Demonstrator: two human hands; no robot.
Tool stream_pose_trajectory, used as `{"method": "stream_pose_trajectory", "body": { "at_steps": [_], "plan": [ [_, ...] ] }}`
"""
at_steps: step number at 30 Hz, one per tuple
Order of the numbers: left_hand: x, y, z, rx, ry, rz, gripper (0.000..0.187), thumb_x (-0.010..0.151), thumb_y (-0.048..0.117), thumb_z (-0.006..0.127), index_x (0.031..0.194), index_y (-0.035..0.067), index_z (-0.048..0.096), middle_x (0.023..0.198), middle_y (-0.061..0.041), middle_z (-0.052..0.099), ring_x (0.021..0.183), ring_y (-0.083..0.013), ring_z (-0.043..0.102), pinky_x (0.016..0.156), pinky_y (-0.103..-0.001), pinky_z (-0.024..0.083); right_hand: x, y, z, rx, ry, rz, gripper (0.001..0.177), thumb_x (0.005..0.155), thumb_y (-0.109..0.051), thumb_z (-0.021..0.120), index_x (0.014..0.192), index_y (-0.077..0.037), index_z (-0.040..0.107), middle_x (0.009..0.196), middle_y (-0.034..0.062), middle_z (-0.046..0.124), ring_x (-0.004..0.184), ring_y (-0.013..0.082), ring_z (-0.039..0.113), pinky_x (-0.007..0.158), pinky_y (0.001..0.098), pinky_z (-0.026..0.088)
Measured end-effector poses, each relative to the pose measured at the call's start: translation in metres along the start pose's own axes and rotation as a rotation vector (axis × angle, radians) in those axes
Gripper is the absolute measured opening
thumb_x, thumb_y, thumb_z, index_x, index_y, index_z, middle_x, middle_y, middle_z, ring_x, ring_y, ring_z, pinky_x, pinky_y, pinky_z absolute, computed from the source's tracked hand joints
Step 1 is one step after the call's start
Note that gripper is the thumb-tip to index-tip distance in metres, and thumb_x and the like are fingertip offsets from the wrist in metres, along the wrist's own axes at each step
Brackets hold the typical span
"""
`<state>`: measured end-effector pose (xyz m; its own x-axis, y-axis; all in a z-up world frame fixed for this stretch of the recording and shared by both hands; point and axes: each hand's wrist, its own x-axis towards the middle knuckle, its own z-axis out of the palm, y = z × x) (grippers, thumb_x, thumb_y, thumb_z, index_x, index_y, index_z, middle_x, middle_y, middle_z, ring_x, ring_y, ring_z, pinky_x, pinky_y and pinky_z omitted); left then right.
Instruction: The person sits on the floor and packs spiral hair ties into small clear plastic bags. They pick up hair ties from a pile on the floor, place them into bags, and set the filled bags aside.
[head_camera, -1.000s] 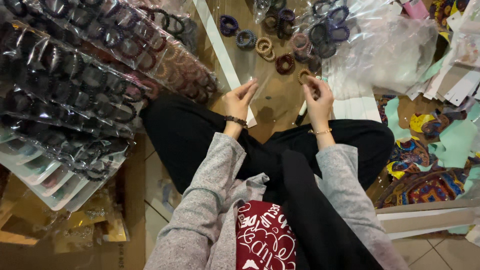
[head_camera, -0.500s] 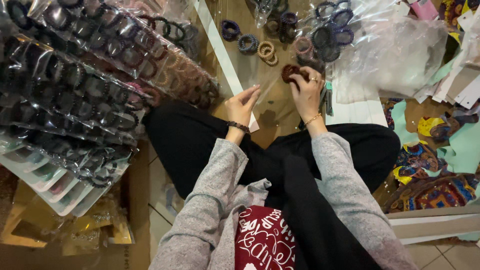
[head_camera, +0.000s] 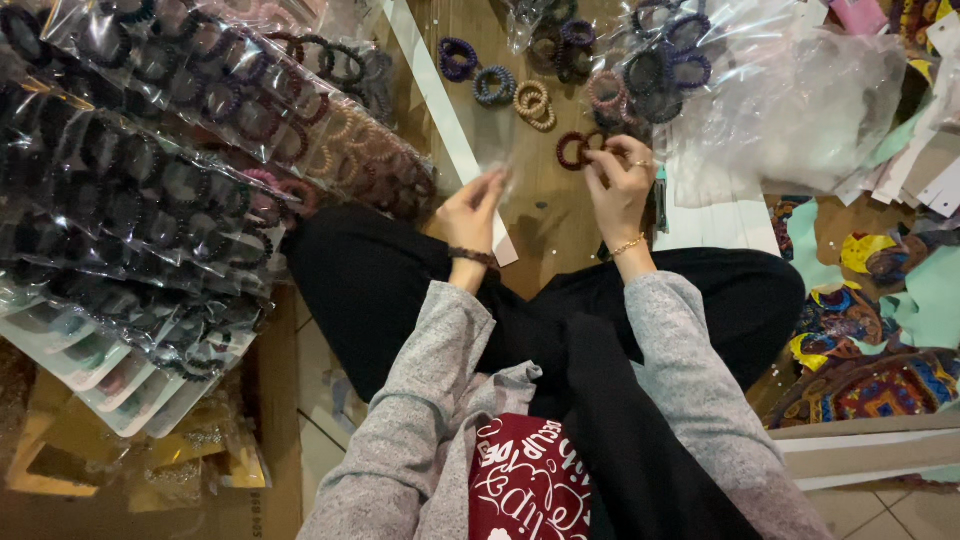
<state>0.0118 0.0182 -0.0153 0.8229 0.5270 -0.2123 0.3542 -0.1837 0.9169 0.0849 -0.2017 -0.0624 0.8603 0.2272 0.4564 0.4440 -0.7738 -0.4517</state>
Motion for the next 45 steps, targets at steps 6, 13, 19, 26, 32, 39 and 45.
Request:
{"method": "stream_pose_trajectory", "body": {
  "at_steps": [6, 13, 19, 26, 32, 39, 45],
  "plan": [
    [0.012, 0.005, -0.007, -0.11, 0.192, -0.168, 0.022, 0.09, 0.035, 0.079, 0.103, 0.019, 0.081, 0.092, -0.009, 0.08, 0.099, -0.0229, 0.074, 0.087, -0.036, 0.062, -0.006, -0.013, 0.001, -0.044, -0.162, -0.194, 0.023, 0.074, -0.009, 0.089, 0.09, -0.021, 0.076, 0.114, 0.0025, 0.063, 0.11, 0.0242, 0.055, 0.095, 0.0393, 0.039],
    [0.018, 0.004, 0.002, -0.48, 0.252, -0.3, 0.02, 0.094, 0.019, 0.078, 0.107, 0.005, 0.078, 0.1, -0.02, 0.077, 0.101, -0.0308, 0.073, 0.088, -0.043, 0.062, -0.021, 0.005, 0.019, 0.012, -0.433, -0.144, 0.033, 0.076, -0.011, 0.076, 0.102, -0.031, 0.075, 0.116, -0.0062, 0.067, 0.115, 0.0172, 0.061, 0.094, 0.0374, 0.042],
    [0.028, -0.004, 0.0, -0.556, 0.317, -0.347, 0.024, 0.095, 0.023, 0.076, 0.109, 0.004, 0.076, 0.102, -0.02, 0.077, 0.1, -0.0312, 0.075, 0.087, -0.046, 0.061, 0.01, 0.016, 0.017, 0.066, -0.371, -0.051, 0.024, 0.083, 0.0, 0.069, 0.091, -0.022, 0.076, 0.098, -0.0017, 0.07, 0.098, 0.0224, 0.067, 0.087, 0.0383, 0.048],
    [0.033, 0.009, 0.001, -0.53, 0.332, -0.429, 0.026, 0.098, 0.025, 0.072, 0.112, 0.003, 0.075, 0.105, -0.021, 0.077, 0.104, -0.0342, 0.073, 0.09, -0.048, 0.06, 0.03, 0.017, 0.025, -0.023, -0.392, -0.009, 0.026, 0.083, -0.002, 0.071, 0.099, -0.022, 0.077, 0.099, -0.0022, 0.071, 0.096, 0.0221, 0.066, 0.08, 0.0366, 0.048],
    [0.037, 0.012, 0.007, -0.552, 0.337, -0.484, 0.024, 0.098, 0.022, 0.07, 0.112, 0.002, 0.075, 0.104, -0.021, 0.077, 0.103, -0.0347, 0.074, 0.088, -0.047, 0.061, 0.059, -0.001, 0.025, 0.043, -0.305, 0.077, 0.025, 0.086, 0.006, 0.07, 0.097, -0.014, 0.08, 0.094, 0.0017, 0.072, 0.089, 0.0221, 0.068, 0.08, 0.033, 0.054],
    [0.041, 0.017, 0.007, -0.572, 0.298, -0.563, 0.038, 0.092, 0.027, 0.068, 0.112, -0.005, 0.072, 0.108, -0.021, 0.076, 0.101, -0.03, 0.076, 0.092, -0.038, 0.065, 0.115, -0.01, 0.033, 0.261, -0.345, 0.19, 0.022, 0.102, 0.008, 0.058, 0.122, 0.01, 0.068, 0.14, 0.0337, 0.054, 0.086, 0.0319, 0.074, 0.07, 0.0312, 0.057],
    [0.042, 0.011, 0.009, -0.57, 0.273, -0.558, 0.04, 0.092, 0.028, 0.067, 0.112, -0.007, 0.071, 0.109, -0.023, 0.075, 0.103, -0.0308, 0.076, 0.091, -0.039, 0.065, 0.117, 0.003, 0.045, 0.27, -0.595, 0.32, 0.034, 0.112, -0.015, 0.044, 0.133, 0.008, 0.057, 0.154, 0.033, 0.04, 0.056, 0.0208, 0.071, 0.066, 0.034, 0.053]
  ]
}}
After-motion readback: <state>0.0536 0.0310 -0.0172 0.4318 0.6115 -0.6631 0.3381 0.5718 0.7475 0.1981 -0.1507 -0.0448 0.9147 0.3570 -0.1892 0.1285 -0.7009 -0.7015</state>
